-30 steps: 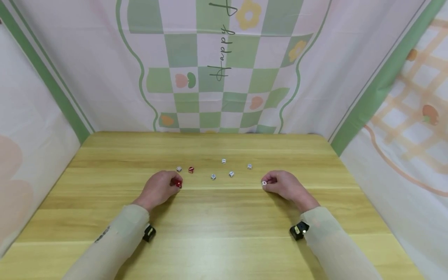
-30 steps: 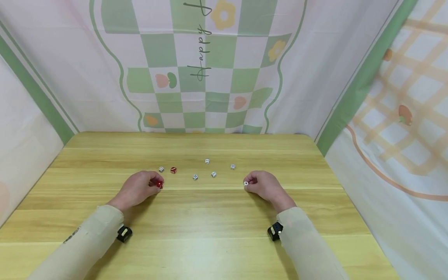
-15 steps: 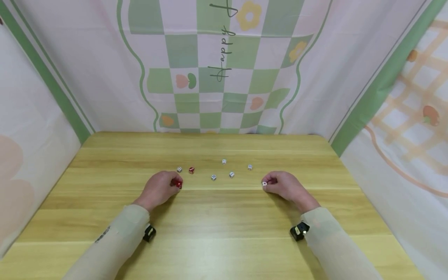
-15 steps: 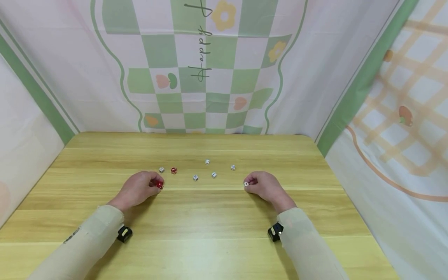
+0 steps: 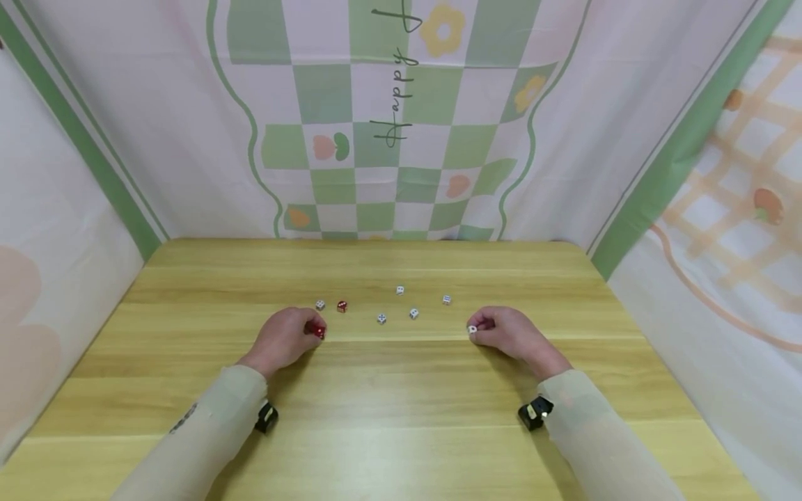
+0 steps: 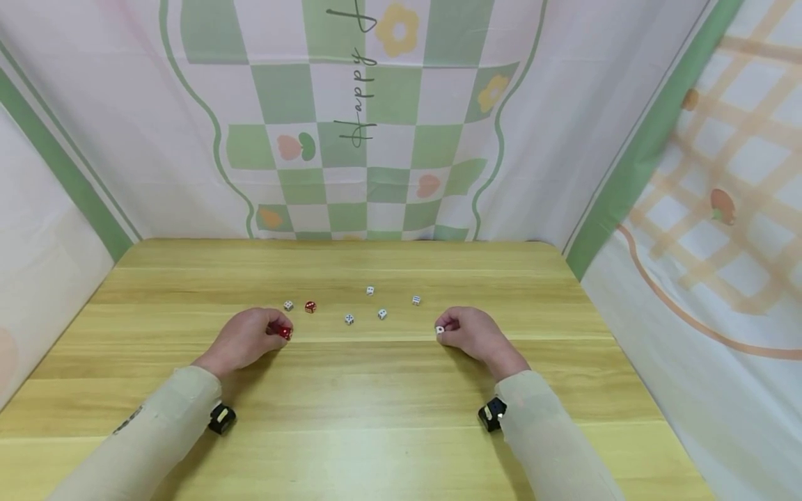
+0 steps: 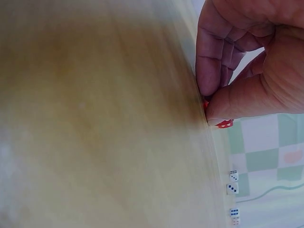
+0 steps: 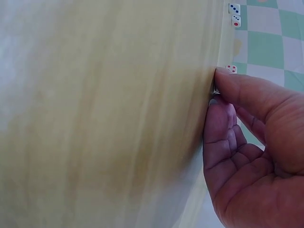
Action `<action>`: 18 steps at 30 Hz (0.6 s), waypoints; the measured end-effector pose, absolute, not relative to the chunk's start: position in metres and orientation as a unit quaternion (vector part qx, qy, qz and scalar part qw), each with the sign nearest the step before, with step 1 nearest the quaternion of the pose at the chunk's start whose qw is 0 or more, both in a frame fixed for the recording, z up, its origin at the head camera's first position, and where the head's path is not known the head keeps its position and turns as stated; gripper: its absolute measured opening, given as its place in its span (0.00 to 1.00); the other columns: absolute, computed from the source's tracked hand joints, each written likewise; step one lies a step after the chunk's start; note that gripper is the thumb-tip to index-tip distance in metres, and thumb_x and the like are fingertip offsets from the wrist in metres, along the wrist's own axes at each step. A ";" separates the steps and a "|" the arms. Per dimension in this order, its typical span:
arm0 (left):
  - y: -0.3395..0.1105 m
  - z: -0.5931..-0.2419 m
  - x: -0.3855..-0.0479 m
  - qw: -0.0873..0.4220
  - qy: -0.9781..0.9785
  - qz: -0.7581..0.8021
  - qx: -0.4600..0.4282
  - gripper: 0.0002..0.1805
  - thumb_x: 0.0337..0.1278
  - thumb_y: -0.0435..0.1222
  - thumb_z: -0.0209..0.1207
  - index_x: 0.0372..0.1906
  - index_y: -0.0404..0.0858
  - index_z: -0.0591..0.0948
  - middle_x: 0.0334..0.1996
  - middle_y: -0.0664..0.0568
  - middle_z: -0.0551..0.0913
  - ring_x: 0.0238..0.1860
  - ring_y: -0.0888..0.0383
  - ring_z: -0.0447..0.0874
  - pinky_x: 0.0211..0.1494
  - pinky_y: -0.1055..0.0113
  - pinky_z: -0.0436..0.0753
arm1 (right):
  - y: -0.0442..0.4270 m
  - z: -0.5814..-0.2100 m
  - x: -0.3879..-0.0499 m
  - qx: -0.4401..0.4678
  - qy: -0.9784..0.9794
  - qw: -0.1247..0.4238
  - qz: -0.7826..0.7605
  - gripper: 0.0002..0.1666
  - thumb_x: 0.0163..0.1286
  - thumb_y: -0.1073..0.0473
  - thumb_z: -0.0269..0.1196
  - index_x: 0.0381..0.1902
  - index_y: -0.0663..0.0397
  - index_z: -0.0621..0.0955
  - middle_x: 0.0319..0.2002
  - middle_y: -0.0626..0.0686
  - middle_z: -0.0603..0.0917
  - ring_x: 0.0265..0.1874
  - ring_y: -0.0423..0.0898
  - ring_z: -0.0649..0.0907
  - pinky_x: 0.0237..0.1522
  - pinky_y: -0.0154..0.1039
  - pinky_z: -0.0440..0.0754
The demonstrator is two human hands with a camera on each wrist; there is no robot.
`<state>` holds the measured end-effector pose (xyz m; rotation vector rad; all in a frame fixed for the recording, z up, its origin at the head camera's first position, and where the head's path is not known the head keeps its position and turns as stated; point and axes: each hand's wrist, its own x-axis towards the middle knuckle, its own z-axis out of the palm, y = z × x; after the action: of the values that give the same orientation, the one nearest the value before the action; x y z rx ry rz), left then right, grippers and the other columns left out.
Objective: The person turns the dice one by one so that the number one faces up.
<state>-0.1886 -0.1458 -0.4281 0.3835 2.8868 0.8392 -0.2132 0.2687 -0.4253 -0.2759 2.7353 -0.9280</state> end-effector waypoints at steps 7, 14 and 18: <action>-0.146 -0.428 -0.188 0.061 0.951 0.276 0.125 0.07 0.61 0.29 0.69 0.43 0.39 0.87 0.40 0.51 0.89 0.44 0.53 0.86 0.55 0.51 0.84 | 0.269 -0.426 -0.214 -0.102 0.936 0.118 -0.316 0.09 0.69 0.59 0.70 0.45 0.54 0.86 0.40 0.50 0.86 0.41 0.45 0.81 0.49 0.43 0.79; -0.146 -0.429 -0.189 0.062 0.951 0.276 0.125 0.07 0.61 0.30 0.69 0.43 0.39 0.87 0.40 0.51 0.89 0.45 0.52 0.85 0.56 0.51 0.84 | 0.271 -0.420 -0.214 -0.109 0.933 0.125 -0.319 0.16 0.67 0.58 0.72 0.50 0.57 0.85 0.44 0.52 0.87 0.45 0.47 0.83 0.53 0.46 0.81; -0.146 -0.429 -0.190 0.065 0.950 0.280 0.122 0.07 0.61 0.29 0.69 0.43 0.40 0.87 0.40 0.51 0.89 0.44 0.53 0.85 0.56 0.51 0.84 | 0.269 -0.413 -0.214 -0.102 0.934 0.129 -0.317 0.20 0.68 0.57 0.72 0.54 0.59 0.83 0.47 0.55 0.88 0.47 0.49 0.85 0.55 0.49 0.83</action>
<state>-0.1898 -0.1460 -0.4293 0.3693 2.8672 0.8450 -0.2145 0.2690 -0.4132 -0.2965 2.7143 -0.9224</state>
